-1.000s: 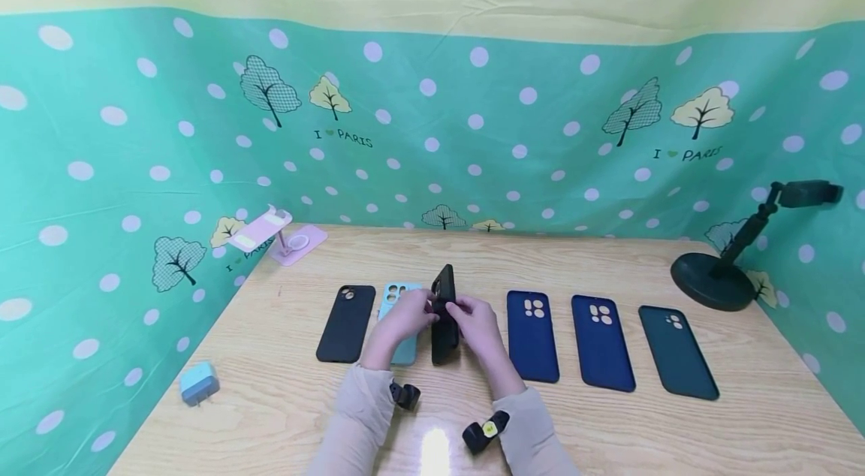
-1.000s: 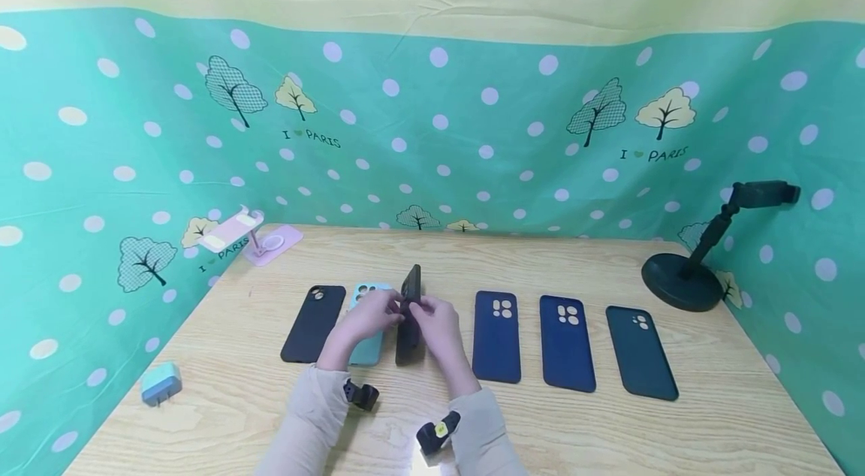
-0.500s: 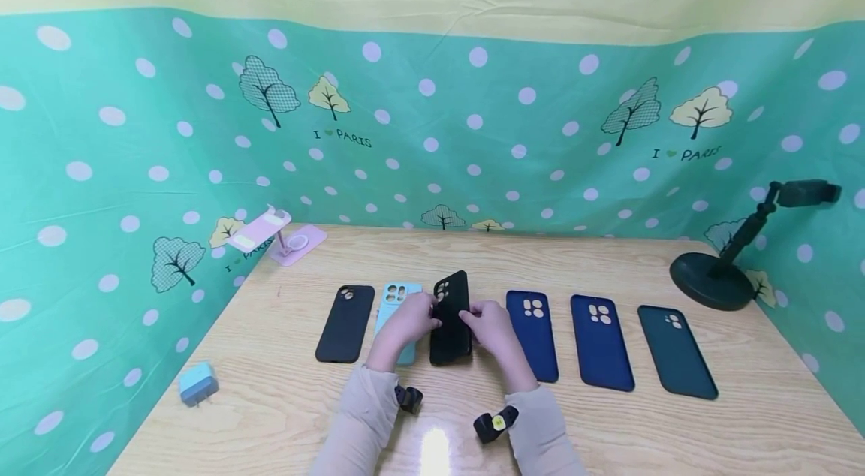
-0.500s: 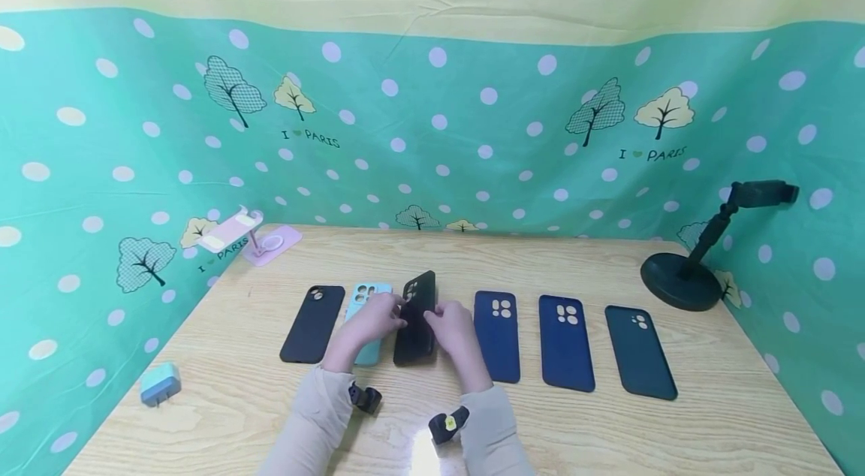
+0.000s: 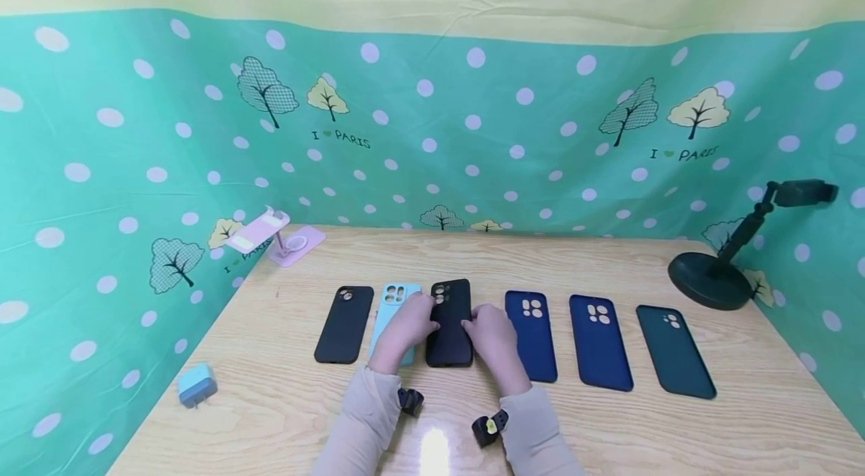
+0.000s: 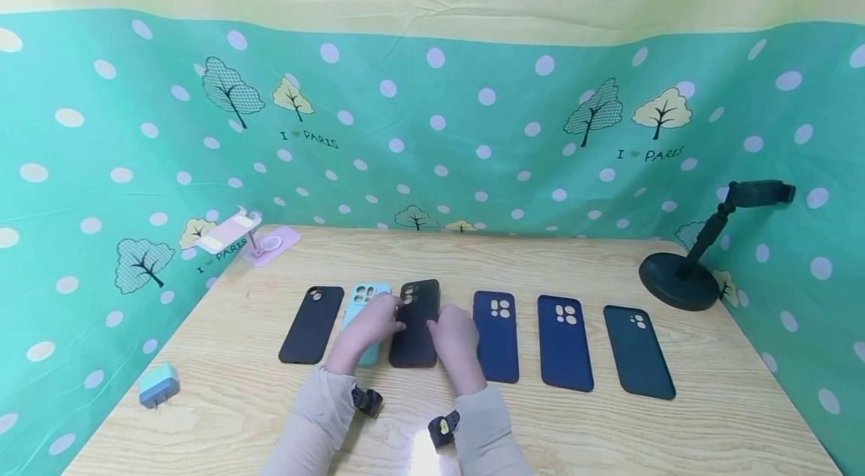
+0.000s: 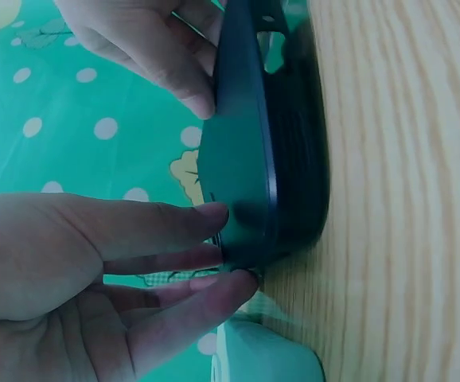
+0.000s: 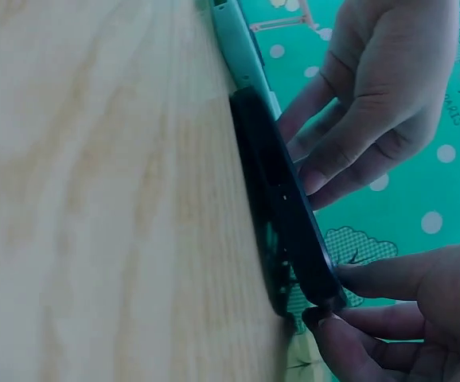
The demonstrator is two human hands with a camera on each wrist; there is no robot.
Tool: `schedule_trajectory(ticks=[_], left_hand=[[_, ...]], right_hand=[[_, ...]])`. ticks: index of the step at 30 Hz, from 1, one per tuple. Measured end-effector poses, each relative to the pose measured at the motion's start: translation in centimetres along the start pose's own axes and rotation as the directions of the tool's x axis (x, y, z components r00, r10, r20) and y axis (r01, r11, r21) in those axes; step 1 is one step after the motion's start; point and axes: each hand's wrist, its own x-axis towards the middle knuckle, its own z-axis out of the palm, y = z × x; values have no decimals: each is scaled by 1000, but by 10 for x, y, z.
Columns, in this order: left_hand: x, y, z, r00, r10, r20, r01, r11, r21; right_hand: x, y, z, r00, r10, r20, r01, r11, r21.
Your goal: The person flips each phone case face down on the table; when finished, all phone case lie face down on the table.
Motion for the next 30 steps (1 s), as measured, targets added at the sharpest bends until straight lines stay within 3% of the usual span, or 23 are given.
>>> schedule_trajectory(ticks=[10, 16, 22, 30], left_hand=[[-1, 1, 3, 1000, -26, -17, 26, 998, 55], [-2, 0, 3, 998, -51, -39, 53, 997, 49], [-3, -1, 3, 998, -37, -53, 41, 997, 70], [-5, 3, -5, 997, -46, -59, 48, 998, 48]], right_hand=[[-1, 0, 5, 1000, 4, 15, -4, 1000, -23], [-1, 1, 6, 999, -37, 40, 37, 999, 15], [-2, 1, 6, 997, -56, 43, 55, 998, 33], [0, 6, -10, 996, -62, 65, 56, 994, 93]])
